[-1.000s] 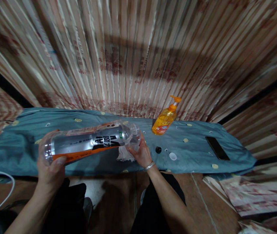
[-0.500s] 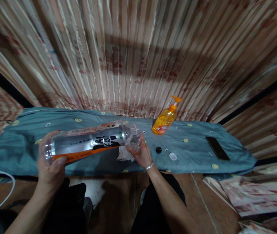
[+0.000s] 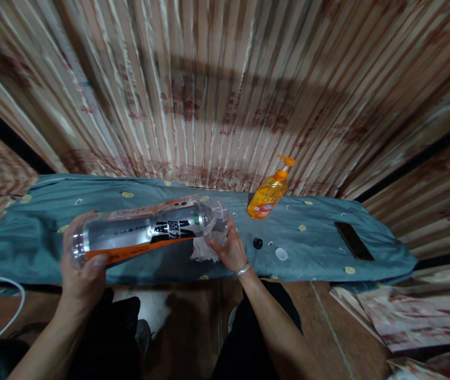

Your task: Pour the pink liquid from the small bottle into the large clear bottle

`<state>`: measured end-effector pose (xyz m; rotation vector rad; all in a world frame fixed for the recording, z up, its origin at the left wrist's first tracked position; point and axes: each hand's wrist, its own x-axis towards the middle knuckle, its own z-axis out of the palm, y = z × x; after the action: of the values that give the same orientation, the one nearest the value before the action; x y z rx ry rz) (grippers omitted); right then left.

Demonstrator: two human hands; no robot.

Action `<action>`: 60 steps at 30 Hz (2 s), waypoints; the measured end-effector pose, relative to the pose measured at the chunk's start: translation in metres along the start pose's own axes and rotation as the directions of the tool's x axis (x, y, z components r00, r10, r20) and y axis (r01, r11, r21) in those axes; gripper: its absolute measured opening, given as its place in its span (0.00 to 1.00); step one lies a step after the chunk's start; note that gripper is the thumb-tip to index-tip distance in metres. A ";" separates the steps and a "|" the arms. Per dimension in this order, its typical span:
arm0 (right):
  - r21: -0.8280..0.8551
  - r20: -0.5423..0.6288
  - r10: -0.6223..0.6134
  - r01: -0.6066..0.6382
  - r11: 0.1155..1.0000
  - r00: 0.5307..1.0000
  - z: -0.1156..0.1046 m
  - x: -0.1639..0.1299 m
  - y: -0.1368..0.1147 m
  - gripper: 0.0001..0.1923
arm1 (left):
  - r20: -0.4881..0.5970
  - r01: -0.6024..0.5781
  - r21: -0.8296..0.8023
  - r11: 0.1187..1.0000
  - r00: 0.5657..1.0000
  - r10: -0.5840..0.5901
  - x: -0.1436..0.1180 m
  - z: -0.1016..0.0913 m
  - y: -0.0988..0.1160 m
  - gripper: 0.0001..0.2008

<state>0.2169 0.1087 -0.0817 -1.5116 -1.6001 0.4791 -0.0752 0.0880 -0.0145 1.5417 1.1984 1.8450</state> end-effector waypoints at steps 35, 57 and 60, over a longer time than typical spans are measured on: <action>0.027 0.016 0.024 -0.024 0.999 1.000 0.001 0.000 0.000 0.51 | -0.009 -0.031 0.018 0.999 0.999 0.031 0.001 0.001 0.003 0.39; 0.004 -0.003 -0.023 0.023 1.000 1.000 0.003 -0.001 0.005 0.48 | 0.000 -0.050 0.056 0.997 0.999 0.050 0.001 0.000 0.004 0.39; 0.003 0.001 -0.003 0.003 1.000 1.000 0.003 -0.001 0.003 0.49 | 0.009 -0.031 0.056 0.998 0.999 0.031 0.001 -0.001 0.002 0.39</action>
<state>0.2168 0.1090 -0.0860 -1.5072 -1.6010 0.4802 -0.0764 0.0871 -0.0123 1.6053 1.2390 1.8372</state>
